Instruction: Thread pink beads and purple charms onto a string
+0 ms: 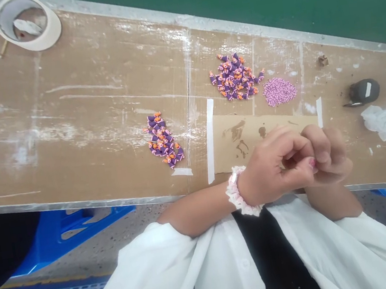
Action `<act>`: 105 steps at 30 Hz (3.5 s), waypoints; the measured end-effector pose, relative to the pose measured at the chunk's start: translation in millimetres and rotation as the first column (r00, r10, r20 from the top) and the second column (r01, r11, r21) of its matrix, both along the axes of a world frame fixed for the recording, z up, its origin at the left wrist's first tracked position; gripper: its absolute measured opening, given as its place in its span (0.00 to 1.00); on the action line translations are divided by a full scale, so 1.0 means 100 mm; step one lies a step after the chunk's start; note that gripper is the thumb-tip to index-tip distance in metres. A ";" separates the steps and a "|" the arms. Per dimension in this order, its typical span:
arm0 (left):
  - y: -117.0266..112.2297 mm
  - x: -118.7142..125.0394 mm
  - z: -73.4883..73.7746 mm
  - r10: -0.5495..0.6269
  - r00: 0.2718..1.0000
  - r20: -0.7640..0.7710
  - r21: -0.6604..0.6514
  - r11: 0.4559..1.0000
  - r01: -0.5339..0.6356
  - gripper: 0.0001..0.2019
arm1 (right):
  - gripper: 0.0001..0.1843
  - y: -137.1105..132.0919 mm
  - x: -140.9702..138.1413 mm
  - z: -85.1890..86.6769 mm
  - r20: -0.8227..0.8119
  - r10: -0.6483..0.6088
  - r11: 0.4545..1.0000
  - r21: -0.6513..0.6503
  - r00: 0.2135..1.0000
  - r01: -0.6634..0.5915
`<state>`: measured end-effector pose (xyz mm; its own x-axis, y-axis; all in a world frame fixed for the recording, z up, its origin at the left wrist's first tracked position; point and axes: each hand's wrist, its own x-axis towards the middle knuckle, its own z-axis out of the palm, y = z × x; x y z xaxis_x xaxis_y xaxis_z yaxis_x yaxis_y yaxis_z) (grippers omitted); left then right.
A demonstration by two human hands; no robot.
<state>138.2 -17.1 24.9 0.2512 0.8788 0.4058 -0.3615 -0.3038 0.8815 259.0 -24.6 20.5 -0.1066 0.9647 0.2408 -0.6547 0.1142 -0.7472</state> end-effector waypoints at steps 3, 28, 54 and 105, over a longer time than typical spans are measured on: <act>0.01 0.00 0.00 -0.033 0.999 -0.001 -0.025 0.999 0.033 0.06 | 0.21 0.02 0.00 0.06 -0.142 0.092 0.991 -0.079 0.986 -0.104; -0.17 -0.07 0.27 -0.365 0.895 0.255 -0.697 0.573 0.432 0.09 | 0.20 0.15 0.11 0.07 -0.202 0.472 0.880 0.165 0.858 -0.445; -0.23 0.02 0.37 -0.291 0.948 0.127 -0.664 0.685 0.299 0.08 | 0.23 0.10 0.15 0.12 -0.011 0.319 0.922 0.233 0.948 -0.308; -0.19 0.08 0.28 -0.254 0.940 0.230 -0.625 0.702 0.342 0.19 | 0.19 0.06 0.21 0.04 -0.047 0.095 0.993 0.081 0.994 -0.091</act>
